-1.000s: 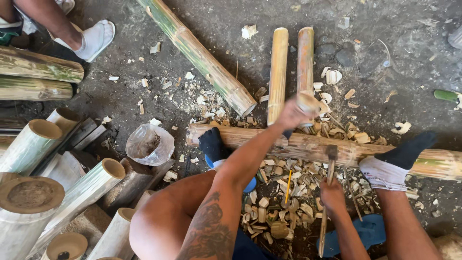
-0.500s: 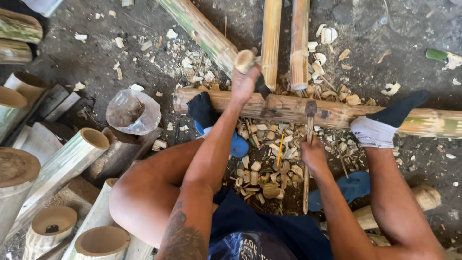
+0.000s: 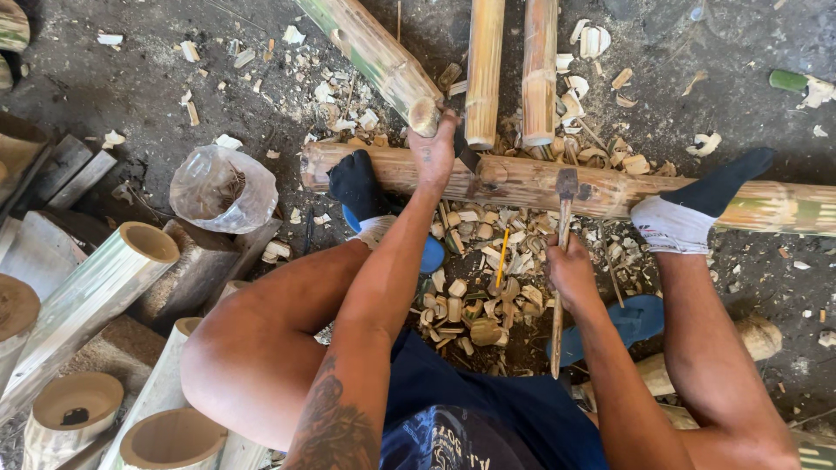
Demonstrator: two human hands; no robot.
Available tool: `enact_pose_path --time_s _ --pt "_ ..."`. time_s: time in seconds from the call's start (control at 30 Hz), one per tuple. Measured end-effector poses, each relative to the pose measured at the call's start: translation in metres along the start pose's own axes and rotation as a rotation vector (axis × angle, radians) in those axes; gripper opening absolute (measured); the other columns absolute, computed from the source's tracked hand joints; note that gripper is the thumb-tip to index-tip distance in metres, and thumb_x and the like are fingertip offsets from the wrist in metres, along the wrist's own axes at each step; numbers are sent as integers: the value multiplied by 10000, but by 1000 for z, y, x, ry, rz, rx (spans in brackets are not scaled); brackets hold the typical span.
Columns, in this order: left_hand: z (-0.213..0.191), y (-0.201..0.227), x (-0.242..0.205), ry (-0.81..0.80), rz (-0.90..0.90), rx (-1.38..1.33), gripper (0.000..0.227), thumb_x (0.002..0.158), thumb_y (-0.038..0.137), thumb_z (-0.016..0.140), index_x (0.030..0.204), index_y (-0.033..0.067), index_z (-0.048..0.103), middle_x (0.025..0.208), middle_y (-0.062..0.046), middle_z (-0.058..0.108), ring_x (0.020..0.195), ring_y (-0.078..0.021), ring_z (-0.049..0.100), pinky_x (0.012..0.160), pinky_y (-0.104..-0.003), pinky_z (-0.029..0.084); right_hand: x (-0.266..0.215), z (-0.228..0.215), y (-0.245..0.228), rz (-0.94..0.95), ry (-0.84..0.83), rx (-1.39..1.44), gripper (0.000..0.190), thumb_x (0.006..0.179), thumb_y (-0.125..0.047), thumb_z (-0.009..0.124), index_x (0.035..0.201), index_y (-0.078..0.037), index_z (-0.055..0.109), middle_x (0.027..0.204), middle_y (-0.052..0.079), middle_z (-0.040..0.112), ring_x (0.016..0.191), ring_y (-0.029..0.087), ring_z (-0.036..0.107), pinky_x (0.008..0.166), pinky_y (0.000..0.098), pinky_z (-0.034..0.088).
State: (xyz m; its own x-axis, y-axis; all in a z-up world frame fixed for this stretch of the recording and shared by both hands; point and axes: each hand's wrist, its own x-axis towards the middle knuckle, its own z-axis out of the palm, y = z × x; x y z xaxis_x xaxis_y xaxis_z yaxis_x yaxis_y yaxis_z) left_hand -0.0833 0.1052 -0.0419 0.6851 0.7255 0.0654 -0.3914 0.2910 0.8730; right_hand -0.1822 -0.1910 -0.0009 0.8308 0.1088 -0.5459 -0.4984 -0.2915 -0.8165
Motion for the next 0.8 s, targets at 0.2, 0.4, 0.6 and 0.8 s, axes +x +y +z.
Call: enact_pose_path --time_s 0.2,0.4,0.6,0.8 --pt "-3 3 -7 -227 -20 154 199 882 6 636 1077 45 648 962 -30 741 930 -143 734 892 -331 637 7 -1 4 3 10 26 95 950 -56 520 1039 -85 505 628 -3 456 435 111 418 353 307 354" --pt "29 7 -11 -280 14 162 204 918 47 687 1113 27 632 989 -23 674 902 -127 628 796 -300 539 3 11 -25 -54 6 -32 103 953 -56 498 1054 -71 517 650 19 469 449 120 427 364 309 371" --pt "24 8 -12 -410 -37 275 230 907 73 698 1118 31 617 971 -29 677 872 -126 638 781 -286 554 -19 1 -94 -242 38 -374 76 1000 -64 508 1070 -43 524 745 51 542 530 133 508 420 305 425" --pt "15 -10 -20 -306 -122 436 272 897 113 712 1144 64 612 991 10 708 916 -106 706 835 -268 597 -63 4 -217 -661 165 -648 148 1033 -10 556 1179 -30 535 916 87 636 685 155 638 509 314 528"
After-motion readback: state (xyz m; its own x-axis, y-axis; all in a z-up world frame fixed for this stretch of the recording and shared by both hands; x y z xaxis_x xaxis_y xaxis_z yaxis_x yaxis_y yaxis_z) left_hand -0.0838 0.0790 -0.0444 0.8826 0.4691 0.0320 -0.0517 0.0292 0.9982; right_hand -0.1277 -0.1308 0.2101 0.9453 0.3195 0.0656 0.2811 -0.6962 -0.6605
